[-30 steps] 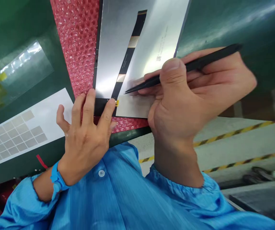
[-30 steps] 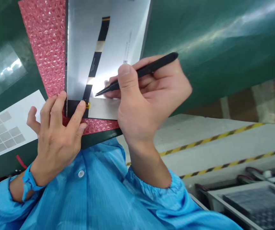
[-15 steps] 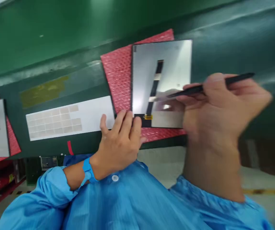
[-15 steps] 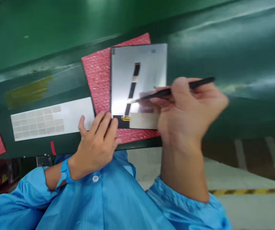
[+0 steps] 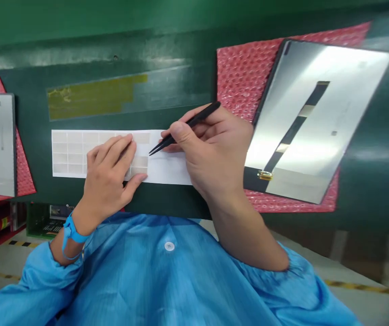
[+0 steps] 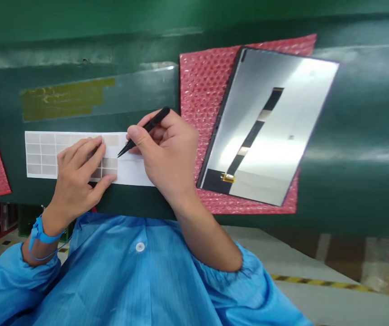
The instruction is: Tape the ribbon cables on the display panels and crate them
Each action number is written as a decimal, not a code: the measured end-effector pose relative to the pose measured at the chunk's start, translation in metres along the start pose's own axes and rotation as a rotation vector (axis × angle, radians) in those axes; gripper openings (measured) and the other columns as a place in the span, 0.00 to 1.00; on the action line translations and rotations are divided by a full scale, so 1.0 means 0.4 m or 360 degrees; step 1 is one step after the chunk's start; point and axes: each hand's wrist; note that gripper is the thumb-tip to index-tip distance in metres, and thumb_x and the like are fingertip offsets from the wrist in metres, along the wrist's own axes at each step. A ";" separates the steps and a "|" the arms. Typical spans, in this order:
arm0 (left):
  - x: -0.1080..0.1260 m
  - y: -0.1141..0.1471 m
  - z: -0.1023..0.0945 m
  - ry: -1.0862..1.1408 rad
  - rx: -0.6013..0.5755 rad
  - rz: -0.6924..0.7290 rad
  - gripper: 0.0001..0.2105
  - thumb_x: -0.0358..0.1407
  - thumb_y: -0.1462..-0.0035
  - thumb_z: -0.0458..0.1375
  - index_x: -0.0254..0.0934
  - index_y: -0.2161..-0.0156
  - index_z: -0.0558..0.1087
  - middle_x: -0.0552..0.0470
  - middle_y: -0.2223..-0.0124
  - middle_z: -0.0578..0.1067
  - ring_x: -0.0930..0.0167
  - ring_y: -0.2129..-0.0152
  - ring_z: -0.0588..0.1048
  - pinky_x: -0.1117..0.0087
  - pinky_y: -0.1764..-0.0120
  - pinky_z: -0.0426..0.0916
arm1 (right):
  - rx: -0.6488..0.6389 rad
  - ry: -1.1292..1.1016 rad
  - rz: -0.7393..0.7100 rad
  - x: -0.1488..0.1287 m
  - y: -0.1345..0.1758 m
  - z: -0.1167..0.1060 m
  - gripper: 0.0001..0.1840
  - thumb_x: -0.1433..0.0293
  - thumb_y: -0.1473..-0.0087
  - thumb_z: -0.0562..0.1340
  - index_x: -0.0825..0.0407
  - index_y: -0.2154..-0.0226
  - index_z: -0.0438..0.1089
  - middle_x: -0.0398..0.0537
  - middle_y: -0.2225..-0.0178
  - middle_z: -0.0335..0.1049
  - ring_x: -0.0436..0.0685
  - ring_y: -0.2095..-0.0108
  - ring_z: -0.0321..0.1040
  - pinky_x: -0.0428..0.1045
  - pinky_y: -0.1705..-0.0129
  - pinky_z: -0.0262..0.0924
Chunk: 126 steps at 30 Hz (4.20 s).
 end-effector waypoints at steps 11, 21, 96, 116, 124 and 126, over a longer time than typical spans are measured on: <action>0.009 -0.005 0.008 0.0044 0.0004 -0.0057 0.27 0.46 0.33 0.64 0.34 0.35 0.70 0.37 0.33 0.73 0.52 0.35 0.70 0.53 0.37 0.60 | -0.0111 0.0314 -0.0063 -0.028 0.001 0.001 0.14 0.58 0.42 0.76 0.45 0.67 0.74 0.39 0.71 0.73 0.54 0.69 0.78 0.47 0.71 0.75; 0.017 -0.007 0.010 0.0074 -0.0029 -0.0109 0.27 0.48 0.32 0.62 0.38 0.34 0.69 0.39 0.32 0.72 0.52 0.34 0.69 0.52 0.36 0.58 | -0.0122 0.0210 0.0290 -0.038 -0.020 0.011 0.17 0.62 0.48 0.80 0.47 0.69 0.73 0.38 0.73 0.74 0.56 0.69 0.78 0.49 0.72 0.77; 0.346 -0.202 0.153 0.0267 0.0070 0.0216 0.16 0.29 0.36 0.66 0.29 0.44 0.77 0.32 0.47 0.79 0.49 0.49 0.78 0.44 0.50 0.75 | 0.0592 0.0159 0.0198 -0.106 0.003 -0.424 0.10 0.69 0.45 0.74 0.51 0.75 0.77 0.44 0.76 0.78 0.56 0.78 0.76 0.45 0.87 0.62; 0.343 -0.207 0.148 0.0275 0.0049 0.0251 0.18 0.28 0.39 0.69 0.22 0.45 0.79 0.27 0.48 0.79 0.47 0.49 0.78 0.45 0.50 0.75 | 0.0626 0.0350 0.0162 -0.098 0.011 -0.415 0.06 0.72 0.41 0.71 0.50 0.70 0.77 0.46 0.73 0.79 0.61 0.74 0.79 0.52 0.86 0.64; 0.347 -0.207 0.147 0.0296 0.0055 0.0246 0.17 0.27 0.40 0.70 0.21 0.47 0.80 0.27 0.49 0.80 0.47 0.49 0.78 0.44 0.50 0.75 | 0.0643 0.0433 0.0194 -0.099 0.020 -0.389 0.07 0.76 0.43 0.70 0.48 0.69 0.77 0.42 0.74 0.79 0.59 0.74 0.78 0.52 0.82 0.71; 0.346 -0.207 0.146 0.0296 0.0051 0.0251 0.17 0.26 0.41 0.70 0.21 0.47 0.80 0.27 0.49 0.80 0.47 0.49 0.78 0.45 0.51 0.75 | 0.0616 0.0468 0.0196 -0.095 0.021 -0.389 0.07 0.76 0.42 0.70 0.47 0.68 0.77 0.42 0.72 0.79 0.59 0.73 0.78 0.52 0.80 0.73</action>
Point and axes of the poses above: each hand's wrist, its own y-axis away from the middle knuckle, its own z-axis out of the palm, x = y × z
